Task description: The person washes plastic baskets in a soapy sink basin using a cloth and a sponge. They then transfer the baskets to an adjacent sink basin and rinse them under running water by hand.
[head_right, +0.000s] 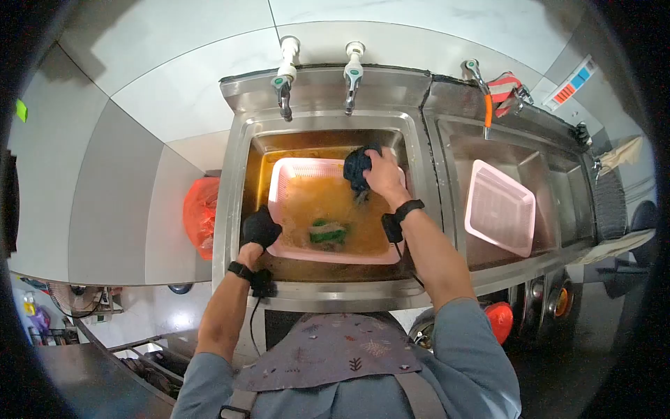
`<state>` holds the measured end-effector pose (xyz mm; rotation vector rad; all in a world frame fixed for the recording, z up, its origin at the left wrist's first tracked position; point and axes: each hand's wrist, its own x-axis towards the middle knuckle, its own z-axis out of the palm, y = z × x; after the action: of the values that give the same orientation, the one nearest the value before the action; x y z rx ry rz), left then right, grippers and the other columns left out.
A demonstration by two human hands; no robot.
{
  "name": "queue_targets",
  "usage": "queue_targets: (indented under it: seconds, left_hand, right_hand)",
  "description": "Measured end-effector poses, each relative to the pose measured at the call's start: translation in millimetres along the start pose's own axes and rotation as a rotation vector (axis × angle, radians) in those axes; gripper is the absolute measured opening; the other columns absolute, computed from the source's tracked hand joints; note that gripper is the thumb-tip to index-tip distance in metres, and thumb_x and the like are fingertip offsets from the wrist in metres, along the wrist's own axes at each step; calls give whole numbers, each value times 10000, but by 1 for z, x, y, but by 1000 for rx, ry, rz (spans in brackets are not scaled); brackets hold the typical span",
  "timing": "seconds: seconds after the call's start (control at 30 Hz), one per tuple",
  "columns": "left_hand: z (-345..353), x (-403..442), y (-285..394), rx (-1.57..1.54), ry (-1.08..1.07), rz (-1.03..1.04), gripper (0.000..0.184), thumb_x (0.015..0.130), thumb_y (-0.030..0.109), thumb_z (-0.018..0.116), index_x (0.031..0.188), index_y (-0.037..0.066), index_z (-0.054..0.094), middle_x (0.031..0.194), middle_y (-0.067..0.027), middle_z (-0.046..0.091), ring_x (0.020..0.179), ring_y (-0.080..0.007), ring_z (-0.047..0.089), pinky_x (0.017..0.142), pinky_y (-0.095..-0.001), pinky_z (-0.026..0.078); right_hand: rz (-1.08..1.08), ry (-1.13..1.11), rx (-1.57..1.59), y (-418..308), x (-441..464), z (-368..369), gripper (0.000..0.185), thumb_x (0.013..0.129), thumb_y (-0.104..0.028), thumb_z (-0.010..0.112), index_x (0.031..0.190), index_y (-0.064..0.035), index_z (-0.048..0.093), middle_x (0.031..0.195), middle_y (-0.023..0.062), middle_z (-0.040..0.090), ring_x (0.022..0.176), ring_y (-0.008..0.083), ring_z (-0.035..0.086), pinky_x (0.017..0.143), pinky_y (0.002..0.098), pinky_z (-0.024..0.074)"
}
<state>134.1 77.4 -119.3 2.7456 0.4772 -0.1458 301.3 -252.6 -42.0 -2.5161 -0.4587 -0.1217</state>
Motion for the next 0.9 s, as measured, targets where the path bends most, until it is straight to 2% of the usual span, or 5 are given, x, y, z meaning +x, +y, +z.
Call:
queue_targets:
  seconds: [0.17, 0.33, 0.5, 0.73, 0.9]
  left_hand:
    - [-4, -28, 13, -104, -114, -118, 415, 745, 198, 731, 1092, 19, 592, 1005, -279, 721, 973, -463, 702, 845, -536, 574]
    - [-5, -39, 9, -114, -111, -78, 420, 751, 147, 715, 1110, -6, 558, 980, -297, 711, 950, -488, 692, 832, -558, 565]
    - [-4, -41, 10, -111, -72, -52, 407, 758, 135, 701, 1103, -15, 547, 969, -312, 702, 938, -505, 683, 825, -574, 556]
    - [3, -44, 12, -322, 125, -149, 418, 761, 125, 654, 1150, -7, 576, 983, -327, 699, 953, -535, 663, 833, -585, 543]
    - [4, -47, 11, -358, 185, -131, 363, 758, 126, 650, 1090, -17, 609, 966, -334, 695, 953, -536, 661, 826, -581, 544]
  right_hand:
    - [-106, -10, -370, 4, 10, 50, 463, 839, -93, 697, 1293, -88, 608, 1206, 239, 569, 1141, 448, 561, 954, 513, 509]
    - [-302, -39, -323, -33, 15, 81, 297, 916, -83, 547, 1209, -53, 589, 1165, 226, 567, 1079, 447, 577, 898, 513, 532]
    - [-520, -40, -293, -76, 19, 126, 291, 913, -133, 558, 1200, -98, 594, 1154, 176, 569, 1077, 378, 594, 882, 474, 557]
    - [-367, -142, -246, -75, 31, 126, 233, 941, -190, 542, 1154, -141, 622, 1127, 166, 573, 1073, 380, 617, 828, 527, 561]
    - [-331, -163, -242, -28, 24, 84, 328, 886, -277, 711, 1165, -139, 608, 1141, 186, 603, 1015, 414, 657, 825, 541, 556]
